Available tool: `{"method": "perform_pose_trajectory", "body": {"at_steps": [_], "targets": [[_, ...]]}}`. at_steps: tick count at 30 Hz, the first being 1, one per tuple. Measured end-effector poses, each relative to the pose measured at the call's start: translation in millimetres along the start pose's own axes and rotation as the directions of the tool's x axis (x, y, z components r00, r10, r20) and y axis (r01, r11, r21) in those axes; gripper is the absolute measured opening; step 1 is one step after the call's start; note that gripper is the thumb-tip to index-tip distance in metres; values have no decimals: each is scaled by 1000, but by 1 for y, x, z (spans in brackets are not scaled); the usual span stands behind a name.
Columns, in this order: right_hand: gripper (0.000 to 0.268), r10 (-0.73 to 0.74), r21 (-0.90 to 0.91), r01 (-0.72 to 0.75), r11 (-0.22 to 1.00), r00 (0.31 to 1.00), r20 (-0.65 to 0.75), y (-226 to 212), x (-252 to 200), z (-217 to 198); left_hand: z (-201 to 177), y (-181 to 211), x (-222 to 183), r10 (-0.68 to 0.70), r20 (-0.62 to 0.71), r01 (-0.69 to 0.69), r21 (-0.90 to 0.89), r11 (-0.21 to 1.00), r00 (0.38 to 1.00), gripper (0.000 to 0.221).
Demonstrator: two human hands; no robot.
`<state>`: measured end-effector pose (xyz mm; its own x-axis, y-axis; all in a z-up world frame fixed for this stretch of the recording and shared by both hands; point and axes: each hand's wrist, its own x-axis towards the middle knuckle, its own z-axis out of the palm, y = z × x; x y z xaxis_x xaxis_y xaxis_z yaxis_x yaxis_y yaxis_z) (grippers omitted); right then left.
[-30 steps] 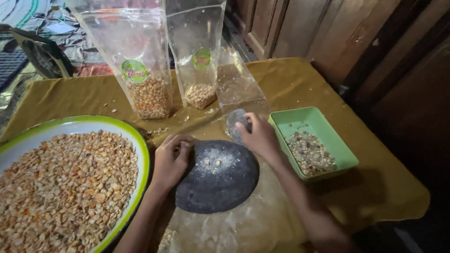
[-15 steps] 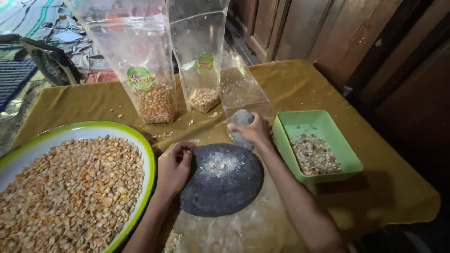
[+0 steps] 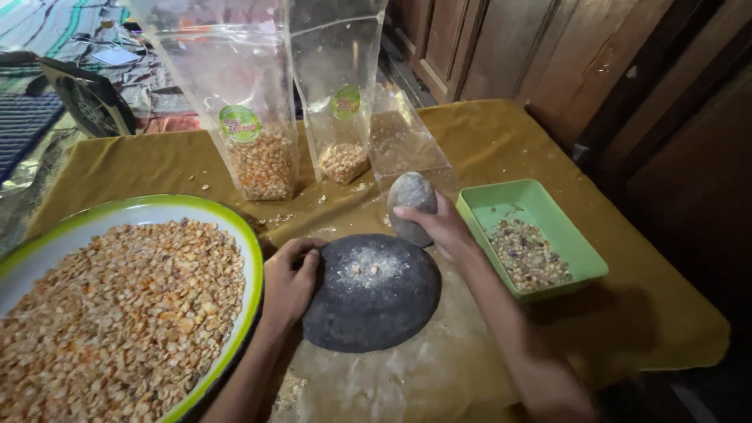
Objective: Grinding corn kernels with a stone pestle on a mortar and sorting them into a container
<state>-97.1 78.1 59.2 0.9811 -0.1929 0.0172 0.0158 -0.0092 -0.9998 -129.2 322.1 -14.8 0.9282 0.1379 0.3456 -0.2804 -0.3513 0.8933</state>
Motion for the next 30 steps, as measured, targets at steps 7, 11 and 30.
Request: {"method": "perform_pose_trajectory", "body": {"at_steps": [7,11,30], "targets": [[66,-94,-364,267,892,898,430,4,5,-18,-1,3,-1,14,8,-13,-59,998,1000,21],[61,-118,-450,481,753,771,626,-16,-3,-12,-8,12,-3,35,30,-33,-70,997,999,22],[62,-198,-575,796,190,604,772,-39,-68,30,-8,14,-5,56,51,-46,-172,984,997,38]]}}
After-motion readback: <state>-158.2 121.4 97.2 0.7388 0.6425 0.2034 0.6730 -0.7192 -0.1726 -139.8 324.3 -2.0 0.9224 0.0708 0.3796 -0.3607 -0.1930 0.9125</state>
